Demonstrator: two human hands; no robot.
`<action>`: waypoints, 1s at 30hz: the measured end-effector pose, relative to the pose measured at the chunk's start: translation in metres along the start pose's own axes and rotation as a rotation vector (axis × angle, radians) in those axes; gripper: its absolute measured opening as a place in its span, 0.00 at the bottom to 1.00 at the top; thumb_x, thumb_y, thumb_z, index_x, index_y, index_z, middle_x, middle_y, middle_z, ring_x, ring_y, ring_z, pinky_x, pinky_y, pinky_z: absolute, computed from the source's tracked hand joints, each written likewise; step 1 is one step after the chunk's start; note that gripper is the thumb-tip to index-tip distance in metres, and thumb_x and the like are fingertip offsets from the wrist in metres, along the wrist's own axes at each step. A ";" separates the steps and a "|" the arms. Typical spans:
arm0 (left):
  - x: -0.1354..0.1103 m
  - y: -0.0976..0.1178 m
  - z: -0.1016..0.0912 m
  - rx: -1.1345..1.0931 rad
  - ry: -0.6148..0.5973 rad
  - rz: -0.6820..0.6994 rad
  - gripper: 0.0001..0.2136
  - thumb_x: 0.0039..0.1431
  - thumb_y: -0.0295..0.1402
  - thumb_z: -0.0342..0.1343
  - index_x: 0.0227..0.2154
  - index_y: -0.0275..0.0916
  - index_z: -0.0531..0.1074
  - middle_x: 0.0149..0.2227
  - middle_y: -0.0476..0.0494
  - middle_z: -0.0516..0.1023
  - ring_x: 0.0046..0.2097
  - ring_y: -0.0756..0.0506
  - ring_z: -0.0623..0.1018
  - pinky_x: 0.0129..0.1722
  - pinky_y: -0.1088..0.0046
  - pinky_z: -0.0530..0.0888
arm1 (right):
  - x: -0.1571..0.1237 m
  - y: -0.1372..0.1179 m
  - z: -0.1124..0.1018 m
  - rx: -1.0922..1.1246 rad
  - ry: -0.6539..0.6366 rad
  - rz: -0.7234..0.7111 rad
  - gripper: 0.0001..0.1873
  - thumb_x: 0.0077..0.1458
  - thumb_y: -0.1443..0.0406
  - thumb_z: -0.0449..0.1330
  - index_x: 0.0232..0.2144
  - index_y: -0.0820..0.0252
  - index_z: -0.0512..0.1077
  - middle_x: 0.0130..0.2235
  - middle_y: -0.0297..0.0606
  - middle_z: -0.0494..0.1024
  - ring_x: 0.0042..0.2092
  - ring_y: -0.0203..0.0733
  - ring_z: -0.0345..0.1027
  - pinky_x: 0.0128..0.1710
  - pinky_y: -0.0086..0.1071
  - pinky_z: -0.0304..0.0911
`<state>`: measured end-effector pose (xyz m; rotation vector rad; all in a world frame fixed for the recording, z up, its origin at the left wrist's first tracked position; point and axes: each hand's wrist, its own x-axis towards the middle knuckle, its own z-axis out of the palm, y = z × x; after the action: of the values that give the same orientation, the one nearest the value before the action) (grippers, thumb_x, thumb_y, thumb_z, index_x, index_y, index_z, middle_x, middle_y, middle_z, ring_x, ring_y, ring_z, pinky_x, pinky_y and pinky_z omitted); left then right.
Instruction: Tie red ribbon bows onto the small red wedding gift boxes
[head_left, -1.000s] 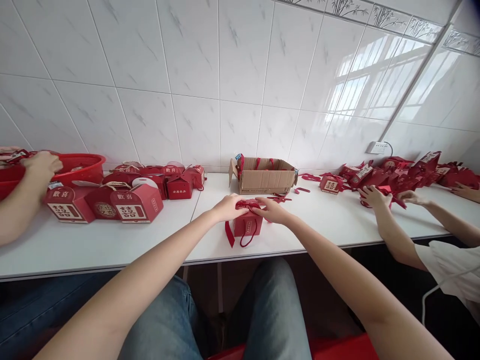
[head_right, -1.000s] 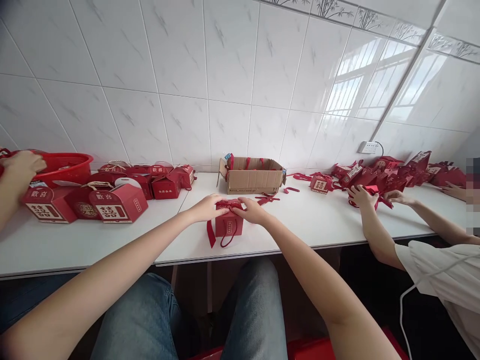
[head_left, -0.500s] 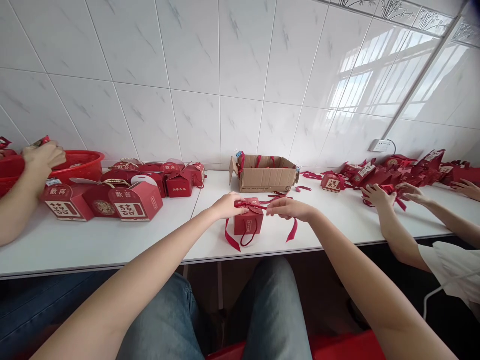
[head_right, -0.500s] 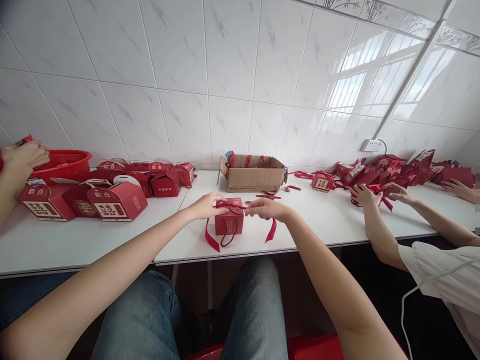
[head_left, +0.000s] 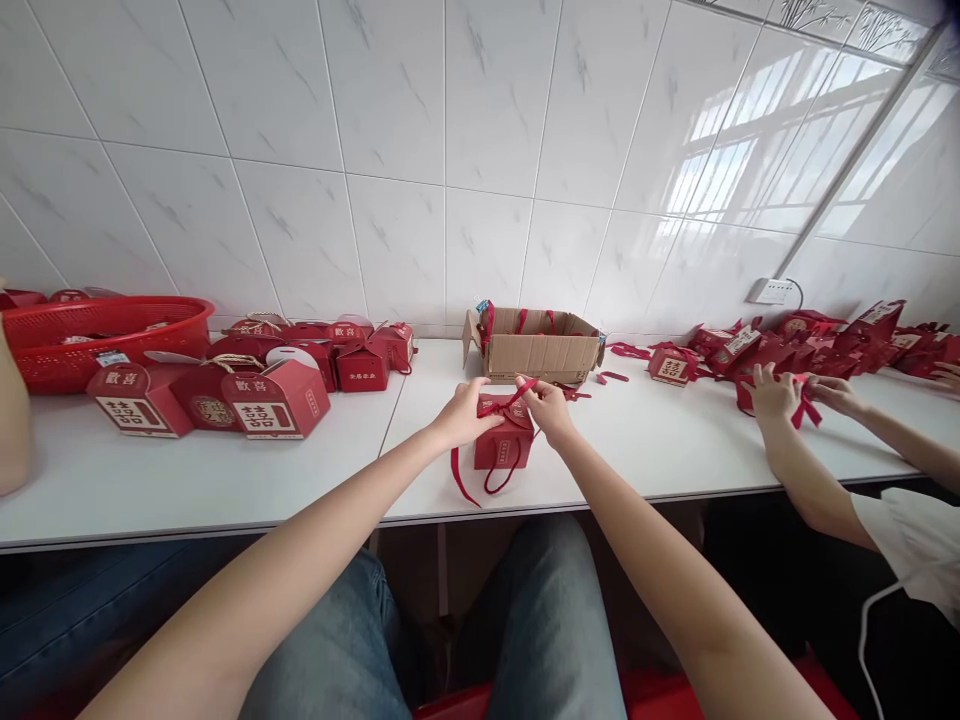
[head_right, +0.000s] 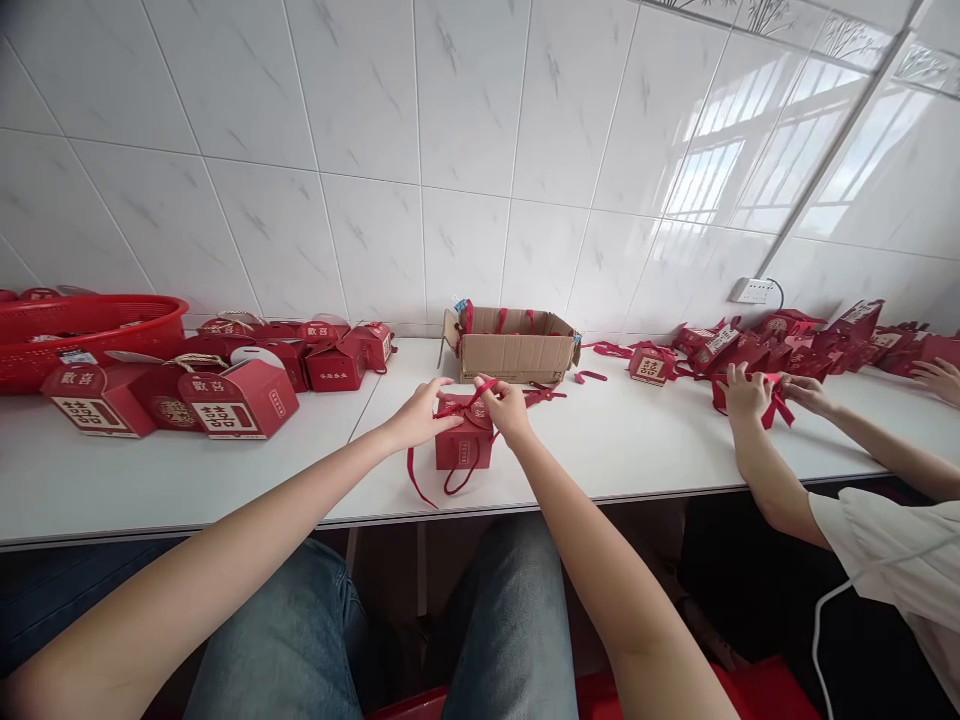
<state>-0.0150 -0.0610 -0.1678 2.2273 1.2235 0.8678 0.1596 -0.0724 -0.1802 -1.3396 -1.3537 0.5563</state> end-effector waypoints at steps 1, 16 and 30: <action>-0.002 0.001 -0.001 0.004 0.029 -0.033 0.33 0.48 0.44 0.60 0.56 0.37 0.60 0.51 0.32 0.68 0.48 0.39 0.72 0.45 0.63 0.70 | -0.001 -0.001 0.002 0.034 0.002 -0.005 0.30 0.47 0.40 0.54 0.29 0.61 0.75 0.34 0.41 0.77 0.38 0.42 0.68 0.35 0.31 0.61; 0.010 -0.008 -0.058 -0.627 -0.527 -0.325 0.09 0.47 0.38 0.60 0.28 0.38 0.77 0.15 0.55 0.55 0.16 0.57 0.49 0.16 0.78 0.47 | -0.005 0.003 0.004 0.227 0.025 0.025 0.24 0.45 0.46 0.61 0.32 0.61 0.77 0.46 0.43 0.77 0.44 0.46 0.69 0.43 0.35 0.62; -0.007 0.000 0.001 -0.035 0.121 0.035 0.21 0.51 0.27 0.52 0.50 0.42 0.73 0.40 0.43 0.71 0.34 0.47 0.73 0.38 0.70 0.71 | -0.012 -0.020 0.006 0.080 -0.293 0.013 0.12 0.37 0.58 0.66 0.17 0.62 0.72 0.20 0.31 0.68 0.26 0.34 0.57 0.26 0.29 0.53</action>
<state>-0.0173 -0.0676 -0.1703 2.2025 1.2159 1.0428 0.1433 -0.0860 -0.1689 -1.2363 -1.5413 0.8325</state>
